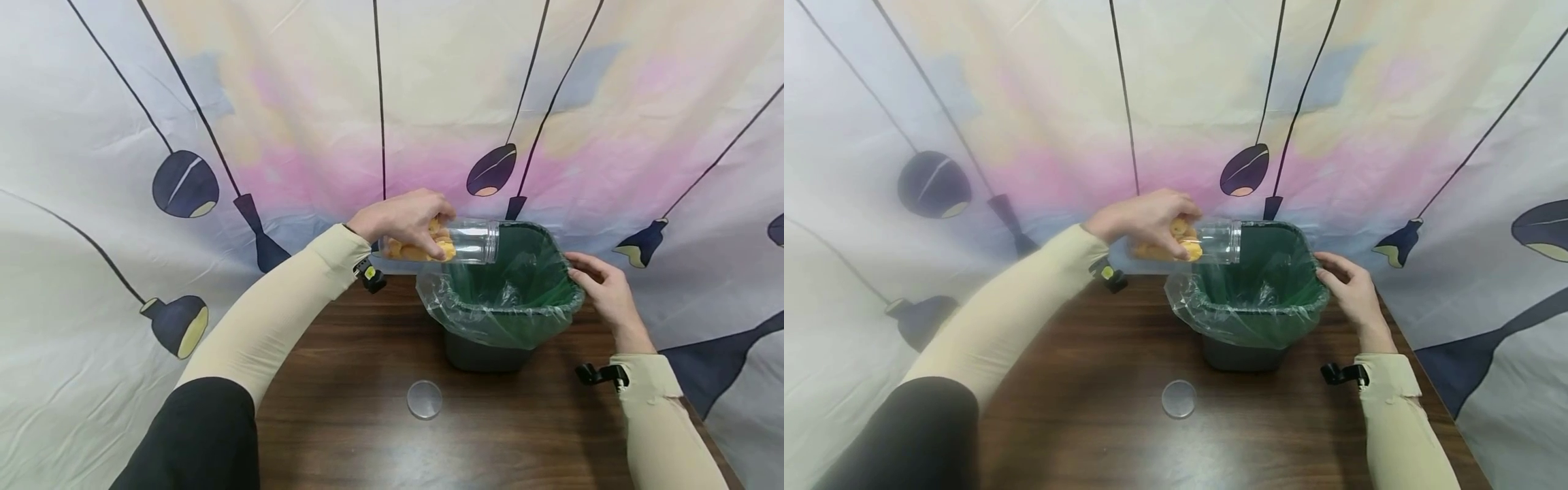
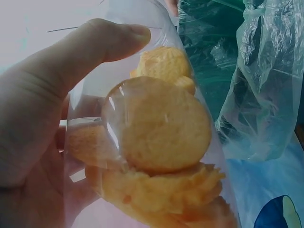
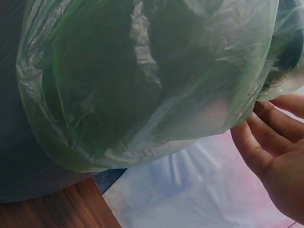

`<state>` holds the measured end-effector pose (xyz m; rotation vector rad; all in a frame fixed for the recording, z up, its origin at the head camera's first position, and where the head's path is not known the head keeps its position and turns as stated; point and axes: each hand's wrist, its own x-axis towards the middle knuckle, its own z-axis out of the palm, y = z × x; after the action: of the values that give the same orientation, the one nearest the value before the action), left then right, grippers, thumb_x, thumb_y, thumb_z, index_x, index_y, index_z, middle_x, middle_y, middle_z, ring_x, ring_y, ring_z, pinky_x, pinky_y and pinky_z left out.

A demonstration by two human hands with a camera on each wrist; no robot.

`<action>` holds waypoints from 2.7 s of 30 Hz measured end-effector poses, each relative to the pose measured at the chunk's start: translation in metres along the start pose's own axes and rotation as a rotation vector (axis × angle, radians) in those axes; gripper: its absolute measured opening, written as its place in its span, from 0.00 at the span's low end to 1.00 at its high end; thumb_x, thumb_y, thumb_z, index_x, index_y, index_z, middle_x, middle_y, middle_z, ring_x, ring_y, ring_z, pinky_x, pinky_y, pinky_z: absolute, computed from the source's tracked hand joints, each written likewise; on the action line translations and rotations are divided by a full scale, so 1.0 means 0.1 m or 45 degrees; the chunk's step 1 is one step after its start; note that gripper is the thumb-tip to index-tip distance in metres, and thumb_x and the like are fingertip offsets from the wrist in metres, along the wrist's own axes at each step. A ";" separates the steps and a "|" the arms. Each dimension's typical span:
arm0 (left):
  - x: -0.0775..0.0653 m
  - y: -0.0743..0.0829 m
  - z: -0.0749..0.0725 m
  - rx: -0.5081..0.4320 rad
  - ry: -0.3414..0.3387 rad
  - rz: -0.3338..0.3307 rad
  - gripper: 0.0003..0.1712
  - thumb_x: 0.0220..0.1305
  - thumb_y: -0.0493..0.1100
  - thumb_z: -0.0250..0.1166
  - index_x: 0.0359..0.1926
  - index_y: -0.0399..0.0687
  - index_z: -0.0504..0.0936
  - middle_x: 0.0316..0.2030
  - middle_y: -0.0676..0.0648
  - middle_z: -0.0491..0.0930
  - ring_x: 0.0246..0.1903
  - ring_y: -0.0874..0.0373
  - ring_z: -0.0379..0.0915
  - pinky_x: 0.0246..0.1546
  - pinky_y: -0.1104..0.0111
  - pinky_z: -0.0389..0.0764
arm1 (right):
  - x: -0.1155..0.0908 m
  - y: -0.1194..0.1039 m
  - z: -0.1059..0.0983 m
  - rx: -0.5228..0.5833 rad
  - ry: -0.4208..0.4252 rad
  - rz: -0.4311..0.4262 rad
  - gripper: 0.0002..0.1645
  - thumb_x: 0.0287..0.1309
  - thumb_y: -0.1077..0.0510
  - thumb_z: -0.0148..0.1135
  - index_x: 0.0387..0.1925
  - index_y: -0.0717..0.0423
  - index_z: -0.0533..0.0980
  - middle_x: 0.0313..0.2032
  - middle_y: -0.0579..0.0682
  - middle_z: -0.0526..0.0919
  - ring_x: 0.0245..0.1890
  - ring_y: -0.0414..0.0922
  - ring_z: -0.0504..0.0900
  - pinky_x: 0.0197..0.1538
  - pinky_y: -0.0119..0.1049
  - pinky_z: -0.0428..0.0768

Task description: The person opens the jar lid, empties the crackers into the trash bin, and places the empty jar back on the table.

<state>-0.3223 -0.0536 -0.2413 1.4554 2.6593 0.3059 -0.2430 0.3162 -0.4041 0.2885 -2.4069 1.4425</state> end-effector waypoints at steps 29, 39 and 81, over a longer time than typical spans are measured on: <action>0.12 0.22 -0.10 0.263 -0.197 -0.086 0.24 0.46 0.57 0.74 0.39 0.49 0.77 0.37 0.51 0.74 0.34 0.58 0.69 0.32 0.67 0.72 | -0.04 0.01 -0.05 -0.013 0.008 0.033 0.22 0.69 0.61 0.55 0.62 0.61 0.73 0.46 0.24 0.77 0.45 0.21 0.73 0.40 0.18 0.72; 0.14 0.28 -0.13 0.380 -0.190 -0.069 0.24 0.43 0.54 0.73 0.42 0.51 0.79 0.39 0.52 0.74 0.34 0.56 0.69 0.29 0.65 0.73 | -0.04 -0.02 -0.05 -0.034 0.002 0.036 0.23 0.69 0.57 0.55 0.62 0.60 0.73 0.46 0.24 0.76 0.45 0.23 0.73 0.37 0.21 0.71; 0.22 0.46 -0.05 0.892 -0.230 -0.031 0.35 0.43 0.64 0.75 0.51 0.55 0.81 0.52 0.49 0.74 0.53 0.54 0.70 0.45 0.54 0.82 | -0.01 0.02 -0.04 0.019 0.008 0.004 0.24 0.69 0.55 0.55 0.62 0.62 0.72 0.47 0.25 0.76 0.48 0.25 0.74 0.43 0.16 0.72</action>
<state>-0.2975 -0.0117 -0.2261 1.4876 2.7465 -0.7985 -0.2422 0.3205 -0.4047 0.2833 -2.3936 1.4608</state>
